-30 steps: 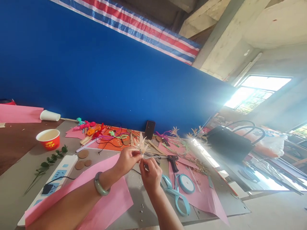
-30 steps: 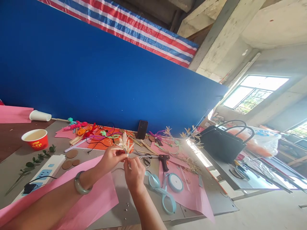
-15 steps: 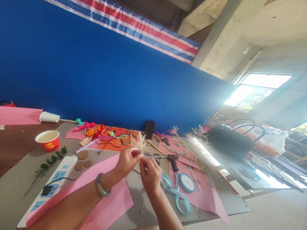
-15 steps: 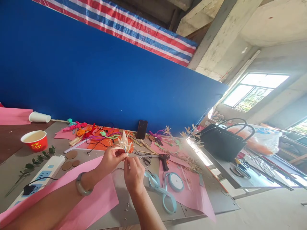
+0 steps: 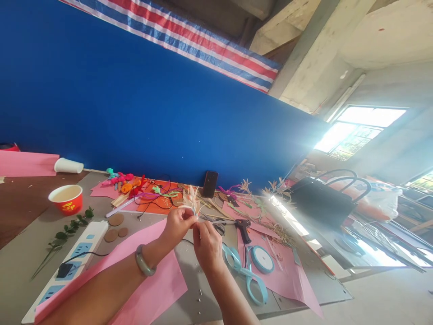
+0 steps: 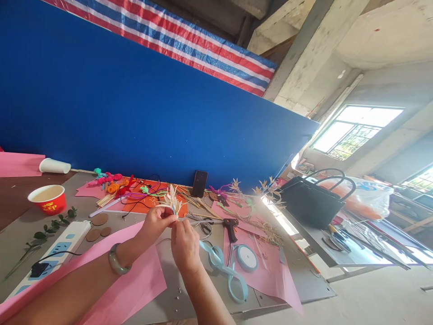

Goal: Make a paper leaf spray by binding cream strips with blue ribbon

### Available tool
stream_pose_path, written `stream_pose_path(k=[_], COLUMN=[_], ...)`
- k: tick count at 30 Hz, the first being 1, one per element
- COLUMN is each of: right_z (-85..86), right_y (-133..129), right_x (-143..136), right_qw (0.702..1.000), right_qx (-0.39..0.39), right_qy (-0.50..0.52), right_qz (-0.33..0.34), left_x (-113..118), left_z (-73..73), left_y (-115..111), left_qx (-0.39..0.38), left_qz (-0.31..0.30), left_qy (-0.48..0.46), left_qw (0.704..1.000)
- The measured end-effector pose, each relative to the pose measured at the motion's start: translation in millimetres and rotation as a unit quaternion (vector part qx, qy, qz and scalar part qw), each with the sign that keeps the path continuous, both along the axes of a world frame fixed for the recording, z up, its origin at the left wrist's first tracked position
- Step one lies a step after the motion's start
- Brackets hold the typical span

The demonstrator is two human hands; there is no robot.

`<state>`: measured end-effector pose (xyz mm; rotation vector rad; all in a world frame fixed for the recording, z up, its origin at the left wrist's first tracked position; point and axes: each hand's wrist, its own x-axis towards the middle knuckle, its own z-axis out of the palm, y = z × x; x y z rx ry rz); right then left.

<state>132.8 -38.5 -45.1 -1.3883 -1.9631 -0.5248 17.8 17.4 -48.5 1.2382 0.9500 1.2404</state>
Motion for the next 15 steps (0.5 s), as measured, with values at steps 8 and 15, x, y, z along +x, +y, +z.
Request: stream_pose_path(k=[8, 15], right_z=[-0.5, 1.3], right_y=[-1.8, -1.8], right_x=[-1.0, 0.8], right_qw=[0.999, 1.000], right_qx=[-0.010, -0.014], right_qy=[-0.027, -0.013], right_qz=[-0.022, -0.013], left_x=[0.3, -0.5], left_z=[10.0, 8.9], left_y=[-6.6, -6.4], left_qx=[-0.047, 0.010], left_qz=[-0.009, -0.016], left_qy=[-0.036, -0.021], left_qw=[0.998, 1.000])
